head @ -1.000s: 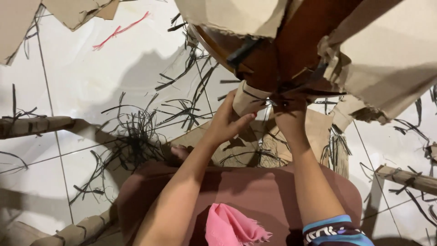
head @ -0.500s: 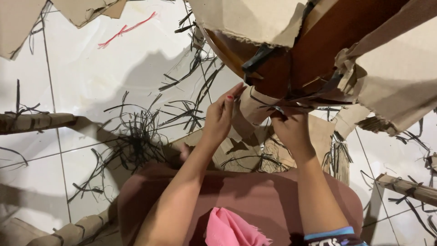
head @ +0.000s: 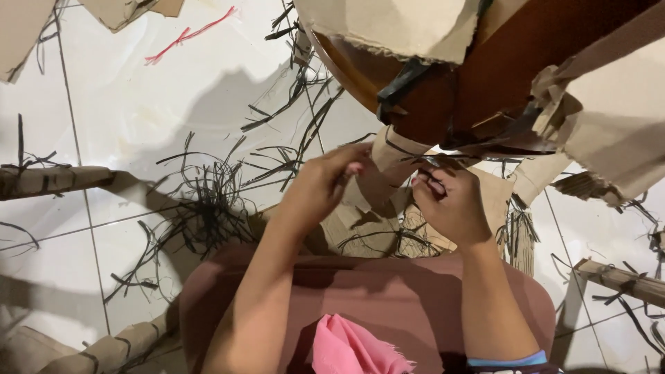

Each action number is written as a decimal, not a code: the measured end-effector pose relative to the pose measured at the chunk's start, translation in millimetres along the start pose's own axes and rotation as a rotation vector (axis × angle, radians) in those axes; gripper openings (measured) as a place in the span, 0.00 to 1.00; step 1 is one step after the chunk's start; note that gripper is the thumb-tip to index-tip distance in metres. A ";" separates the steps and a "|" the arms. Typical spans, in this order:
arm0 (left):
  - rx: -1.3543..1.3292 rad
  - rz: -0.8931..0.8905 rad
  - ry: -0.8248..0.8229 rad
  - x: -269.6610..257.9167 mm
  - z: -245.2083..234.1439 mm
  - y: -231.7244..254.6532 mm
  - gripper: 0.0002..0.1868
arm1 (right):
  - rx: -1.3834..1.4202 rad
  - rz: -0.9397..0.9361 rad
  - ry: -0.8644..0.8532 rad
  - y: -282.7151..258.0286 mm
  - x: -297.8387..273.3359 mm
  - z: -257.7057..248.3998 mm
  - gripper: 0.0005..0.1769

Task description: Wrapping chair legs with dark plastic strips over cardboard padding in a workshop.

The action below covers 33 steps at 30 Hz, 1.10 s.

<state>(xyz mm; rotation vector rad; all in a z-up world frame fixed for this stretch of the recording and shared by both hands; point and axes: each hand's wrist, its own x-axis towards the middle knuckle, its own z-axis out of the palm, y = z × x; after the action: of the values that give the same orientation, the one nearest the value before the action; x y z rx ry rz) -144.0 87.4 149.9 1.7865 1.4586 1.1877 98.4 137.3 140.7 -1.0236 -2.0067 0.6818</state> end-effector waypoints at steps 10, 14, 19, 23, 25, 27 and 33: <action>0.224 0.321 0.008 -7.0 -8.4 0.1 0.12 | -0.121 -0.043 0.234 2.6 5.6 17.5 0.14; 0.277 0.499 0.036 -10.2 -8.5 14.0 0.09 | -0.070 -0.072 0.281 -16.8 13.7 23.7 0.18; 0.118 0.497 0.073 -10.8 14.0 21.7 0.11 | -0.174 -0.191 0.249 -13.1 11.7 19.6 0.14; -0.138 0.327 0.154 -7.4 38.1 17.6 0.07 | -0.382 -0.290 0.078 3.1 -7.1 17.9 0.04; -0.165 0.328 0.184 -4.5 44.5 22.7 0.05 | -0.446 -0.294 0.020 -15.8 -11.7 7.9 0.05; -0.190 0.326 0.218 -3.5 46.6 23.1 0.04 | -0.506 -0.300 -0.041 -29.6 -16.3 1.8 0.06; -0.157 0.432 0.241 0.0 42.7 15.9 0.03 | -0.500 -0.356 -0.119 -62.3 -16.5 1.8 0.07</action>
<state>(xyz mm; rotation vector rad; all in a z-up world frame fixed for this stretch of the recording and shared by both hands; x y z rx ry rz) -98.9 88.2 143.3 1.9579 1.0882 1.7342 76.6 90.0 178.7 -0.8719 -2.4494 0.0465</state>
